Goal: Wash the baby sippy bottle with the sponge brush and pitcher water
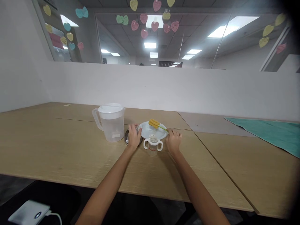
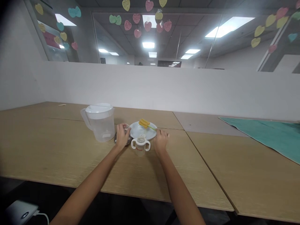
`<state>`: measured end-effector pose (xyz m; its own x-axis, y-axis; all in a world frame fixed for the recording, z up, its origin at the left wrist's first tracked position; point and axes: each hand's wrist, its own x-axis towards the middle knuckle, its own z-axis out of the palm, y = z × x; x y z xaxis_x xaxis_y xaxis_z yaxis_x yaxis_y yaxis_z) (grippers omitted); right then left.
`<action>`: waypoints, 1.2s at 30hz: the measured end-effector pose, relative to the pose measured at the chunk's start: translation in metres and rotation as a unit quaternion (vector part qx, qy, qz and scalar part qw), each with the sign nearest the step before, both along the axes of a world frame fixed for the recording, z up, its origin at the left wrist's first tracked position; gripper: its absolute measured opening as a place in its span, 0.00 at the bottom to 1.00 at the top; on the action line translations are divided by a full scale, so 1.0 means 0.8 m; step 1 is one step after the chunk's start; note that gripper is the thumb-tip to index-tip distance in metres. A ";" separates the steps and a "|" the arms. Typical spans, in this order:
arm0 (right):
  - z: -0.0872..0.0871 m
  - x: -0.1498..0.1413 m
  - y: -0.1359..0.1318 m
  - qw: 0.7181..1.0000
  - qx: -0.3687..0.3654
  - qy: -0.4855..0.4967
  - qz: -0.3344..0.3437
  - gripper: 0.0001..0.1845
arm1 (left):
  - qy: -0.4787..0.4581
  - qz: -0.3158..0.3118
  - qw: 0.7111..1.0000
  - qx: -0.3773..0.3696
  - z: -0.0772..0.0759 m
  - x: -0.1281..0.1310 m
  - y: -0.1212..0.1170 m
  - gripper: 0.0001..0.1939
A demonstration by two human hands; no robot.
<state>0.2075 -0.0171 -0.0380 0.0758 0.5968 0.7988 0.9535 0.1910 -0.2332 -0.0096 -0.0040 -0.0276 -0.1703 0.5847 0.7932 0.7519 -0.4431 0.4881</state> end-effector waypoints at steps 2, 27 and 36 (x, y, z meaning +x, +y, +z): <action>0.002 0.001 -0.001 1.000 0.026 0.000 0.009 0.16 | 0.012 0.003 1.000 0.020 0.003 -0.003 -0.001 0.18; 0.004 0.018 -0.010 0.977 0.166 -0.051 0.122 0.18 | 0.149 -0.157 0.961 0.171 0.015 -0.009 -0.021 0.24; 0.003 0.012 -0.008 0.969 0.179 -0.086 0.149 0.17 | 0.028 -0.166 0.985 0.027 0.012 -0.011 -0.027 0.22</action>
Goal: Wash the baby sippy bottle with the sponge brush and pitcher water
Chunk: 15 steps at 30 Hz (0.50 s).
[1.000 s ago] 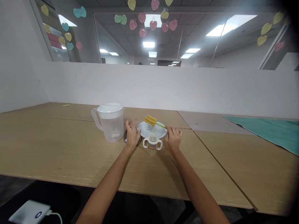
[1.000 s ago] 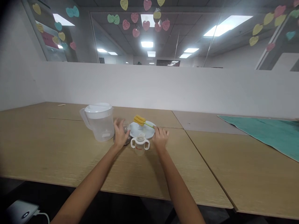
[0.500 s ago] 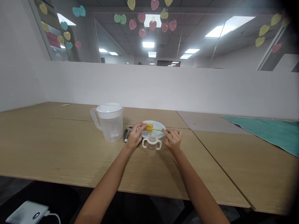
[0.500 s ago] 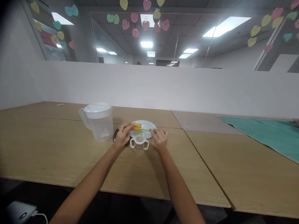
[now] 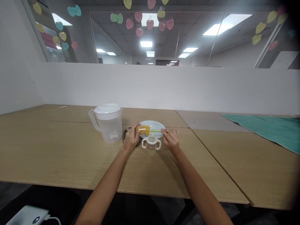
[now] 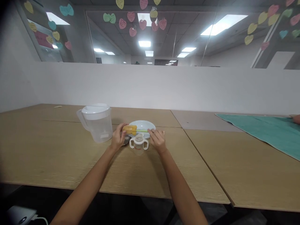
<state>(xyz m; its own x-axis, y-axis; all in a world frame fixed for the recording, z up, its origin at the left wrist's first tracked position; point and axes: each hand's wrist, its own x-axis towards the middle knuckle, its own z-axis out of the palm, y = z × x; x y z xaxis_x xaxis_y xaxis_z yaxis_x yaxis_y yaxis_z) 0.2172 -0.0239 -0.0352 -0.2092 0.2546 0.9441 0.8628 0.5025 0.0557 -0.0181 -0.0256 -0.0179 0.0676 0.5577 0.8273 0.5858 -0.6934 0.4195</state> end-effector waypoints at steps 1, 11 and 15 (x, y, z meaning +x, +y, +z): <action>0.000 -0.001 0.000 1.000 -0.007 -0.010 0.003 0.17 | -0.025 0.004 1.000 -0.016 0.001 0.001 0.000 0.23; 0.000 0.008 0.005 0.998 -0.004 0.015 -0.065 0.20 | -0.142 0.164 0.976 0.031 -0.001 -0.009 0.025 0.32; 0.001 0.008 0.006 0.996 0.056 0.022 -0.068 0.16 | -0.079 0.180 0.980 -0.022 -0.020 -0.019 0.036 0.36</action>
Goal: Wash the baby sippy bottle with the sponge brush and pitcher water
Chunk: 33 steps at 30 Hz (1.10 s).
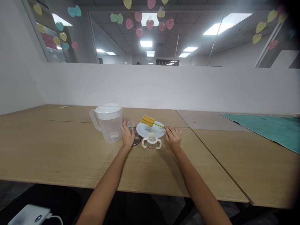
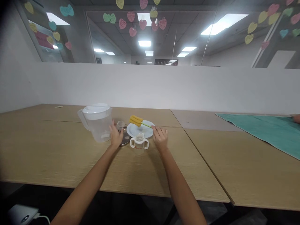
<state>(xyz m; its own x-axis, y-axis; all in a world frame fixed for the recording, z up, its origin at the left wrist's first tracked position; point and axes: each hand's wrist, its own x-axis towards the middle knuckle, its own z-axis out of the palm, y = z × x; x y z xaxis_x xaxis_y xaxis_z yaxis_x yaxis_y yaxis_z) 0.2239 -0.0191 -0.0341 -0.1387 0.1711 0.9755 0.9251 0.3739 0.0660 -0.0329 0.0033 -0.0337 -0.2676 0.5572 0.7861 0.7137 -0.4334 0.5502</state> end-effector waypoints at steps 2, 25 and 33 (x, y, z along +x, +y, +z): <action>0.001 -0.001 0.000 1.000 0.015 0.004 -0.007 0.14 | 0.017 0.002 0.999 -0.030 -0.006 -0.003 0.004 0.38; -0.006 -0.001 0.008 0.989 -0.113 0.056 -0.072 0.14 | 0.211 0.099 0.954 -0.190 0.009 -0.001 -0.005 0.22; -0.007 0.006 0.013 0.974 -0.170 0.100 -0.108 0.13 | 0.189 0.052 0.967 -0.161 0.014 0.005 -0.011 0.18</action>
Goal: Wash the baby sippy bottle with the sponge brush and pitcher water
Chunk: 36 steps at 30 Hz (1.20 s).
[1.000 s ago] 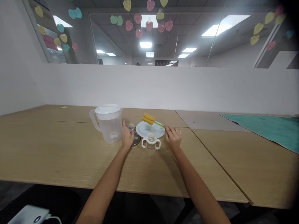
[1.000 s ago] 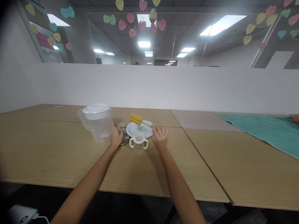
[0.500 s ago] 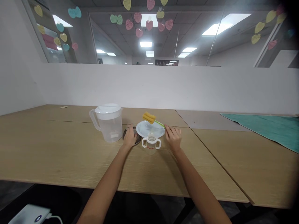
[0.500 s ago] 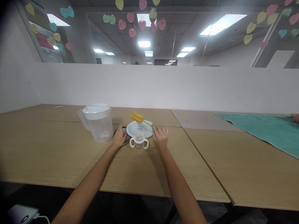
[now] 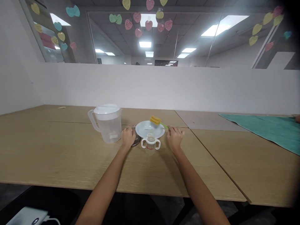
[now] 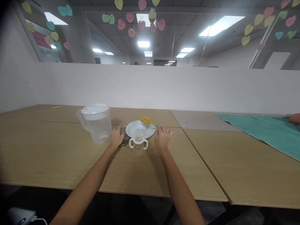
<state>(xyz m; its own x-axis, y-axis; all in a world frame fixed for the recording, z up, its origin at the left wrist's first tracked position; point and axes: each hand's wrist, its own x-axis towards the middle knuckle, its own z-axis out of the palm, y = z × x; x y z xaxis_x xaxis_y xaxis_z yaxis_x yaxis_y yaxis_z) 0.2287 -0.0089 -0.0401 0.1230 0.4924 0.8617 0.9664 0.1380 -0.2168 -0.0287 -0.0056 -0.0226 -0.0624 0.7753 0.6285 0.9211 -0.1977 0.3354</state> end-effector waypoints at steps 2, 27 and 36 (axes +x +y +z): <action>0.001 0.001 0.000 1.000 -0.004 0.005 -0.003 0.13 | -0.023 -0.033 0.999 0.027 0.010 0.010 0.002 0.15; 0.005 -0.008 -0.002 0.997 -0.019 0.072 0.010 0.13 | 0.036 -0.156 0.979 -0.124 0.030 0.052 0.045 0.14; -0.005 -0.025 -0.002 0.995 -0.090 0.037 0.020 0.12 | -0.038 -0.217 0.971 -0.092 0.023 0.034 0.045 0.23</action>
<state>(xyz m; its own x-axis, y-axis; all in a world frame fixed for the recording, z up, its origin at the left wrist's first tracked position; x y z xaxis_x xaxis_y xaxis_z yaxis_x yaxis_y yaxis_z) 0.2087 -0.0105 -0.0443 0.1604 0.6430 0.7489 0.9415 0.1283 -0.3118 -0.0015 0.0304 -0.0044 0.2548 0.8377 0.4830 0.7349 -0.4924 0.4663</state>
